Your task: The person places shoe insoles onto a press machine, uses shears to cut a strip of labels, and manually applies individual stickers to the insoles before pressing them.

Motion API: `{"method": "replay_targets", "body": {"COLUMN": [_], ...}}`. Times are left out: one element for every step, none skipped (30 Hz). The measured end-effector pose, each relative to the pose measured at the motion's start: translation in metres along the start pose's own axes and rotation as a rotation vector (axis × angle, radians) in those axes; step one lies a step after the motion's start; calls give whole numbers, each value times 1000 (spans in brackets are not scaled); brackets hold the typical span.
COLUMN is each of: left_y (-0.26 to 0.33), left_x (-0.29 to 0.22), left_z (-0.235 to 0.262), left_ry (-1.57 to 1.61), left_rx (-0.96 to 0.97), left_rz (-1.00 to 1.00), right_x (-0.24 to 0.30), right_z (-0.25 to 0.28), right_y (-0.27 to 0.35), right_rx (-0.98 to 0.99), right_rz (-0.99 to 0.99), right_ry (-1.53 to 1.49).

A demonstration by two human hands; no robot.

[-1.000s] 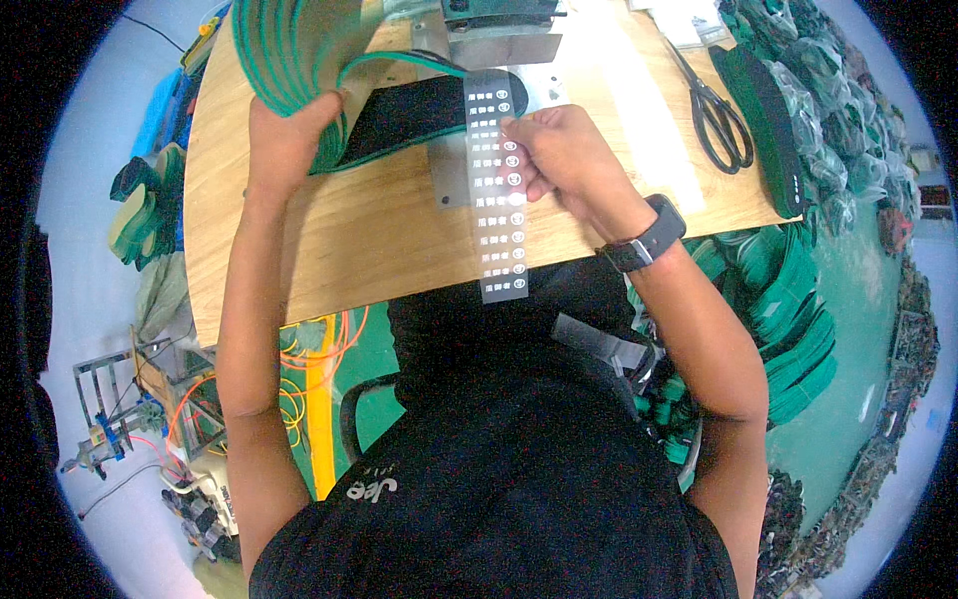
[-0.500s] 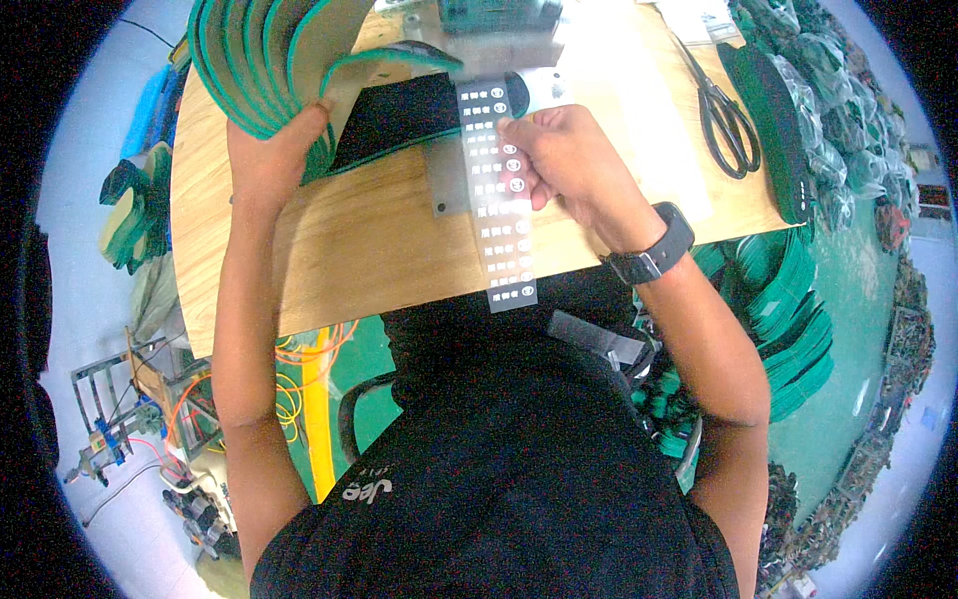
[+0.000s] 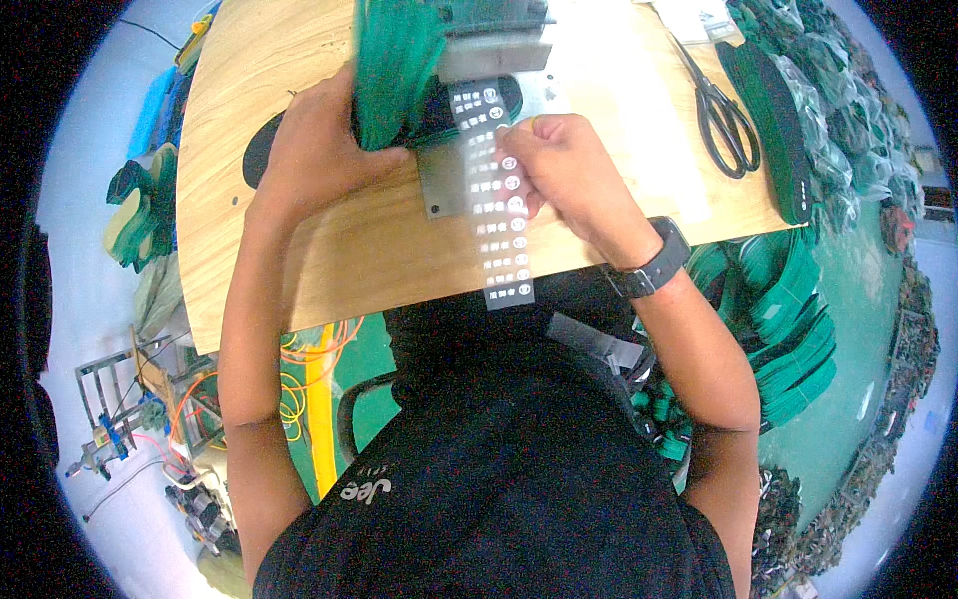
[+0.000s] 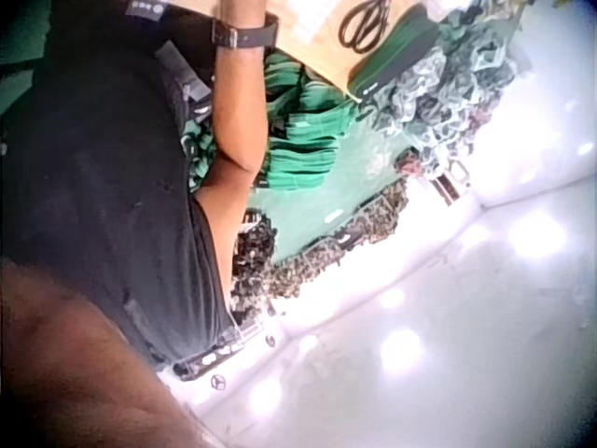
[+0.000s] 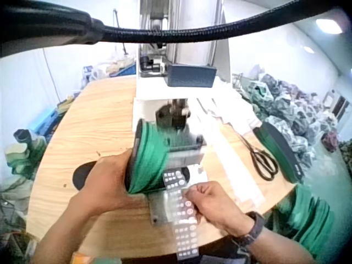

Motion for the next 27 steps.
{"method": "replay_targets", "body": {"left_y": [0, -1, 0, 1, 2, 3, 3, 4, 3, 2, 1, 2, 3, 5, 6, 7, 8, 8, 8, 7, 5, 2, 0, -1, -1, -2, -1], "left_x": [-3, -4, -5, -6, -6, -6, -6, -5, -5, -4, -4, -4, -3, -4, -4, -5, -4, -4, -4, -4, -5, -6, -7, -6, -4, -4, -3], "left_z": [0, -1, 0, 1, 2, 4, 6, 7, 8, 9, 10, 13, 17, 19, 19, 18, 19, 18, 16, 13, 12, 13, 13, 12, 10, 9, 9], "left_ry": [-49, -93, -94, -95, -97, -89, -82, -74, -40, -6, 29, 77, 125, 177, 161, 145, 122, 61, 0, -57, -63, -68, -73, -80, -86, -93, -83], "left_rx": [5, 3, -10, -24, -33, -30, -28, -25, -8, 10, 30, 29, 28, 28, 13, -2, -19, -21, -23, -23, 17, 56, 96, 95, 94, 88, 76], "left_rz": [18, 37, 44, 51, 57, 53, 50, 47, 75, 104, 130, 164, 197, 225, 197, 169, 150, 90, 29, -30, -20, -11, -5, -10, -16, -21, -31], "right_x": [-1, -1, -3, -7, -10, -9, -8, -7, -6, -5, -5, -5, -4, 0, 3, 5, 6, 5, 4, 2, 0, -2, -3, -5, -6, -7, -8], "right_z": [3, 8, 12, 17, 21, 24, 23, 21, 20, 19, 20, 21, 18, 14, 10, 6, 6, 7, 8, 10, 13, 15, 16, 17, 17, 19, 20], "right_y": [3, 5, 6, 7, 8, 9, 10, 10, 11, 10, 8, 5, 3, 3, 3, 3, 2, 1, 0, 0, 0, 0, 0, 0, 0, -1, -2], "right_rx": [-30, -60, -110, -159, -210, -161, -166, -174, -180, -159, -141, -122, -105, -94, -84, -108, -126, -145, -164, -151, -138, -125, -132, -140, -148, -147, -146], "right_rz": [12, 27, 21, 15, 7, 2, 3, 2, 1, 9, 16, 22, 24, 27, 30, 34, 27, 21, 15, 16, 17, 19, 14, 10, 5, 10, 14], "right_ry": [-38, -68, -137, -207, -281, -301, -293, -285, -277, -240, -204, -169, -144, -116, -89, -92, -76, -60, -44, -59, -73, -87, -102, -117, -132, -141, -150]}}
Point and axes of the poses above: each hand's wrist, its own y-axis away from the middle knuckle, its own z-axis out of the back of the hand, x = y × z, the point moved 1 cm from there along -y, towards the middle knuckle, and after that the axes turned 3 degrees about -x, right-handed, at the moved point
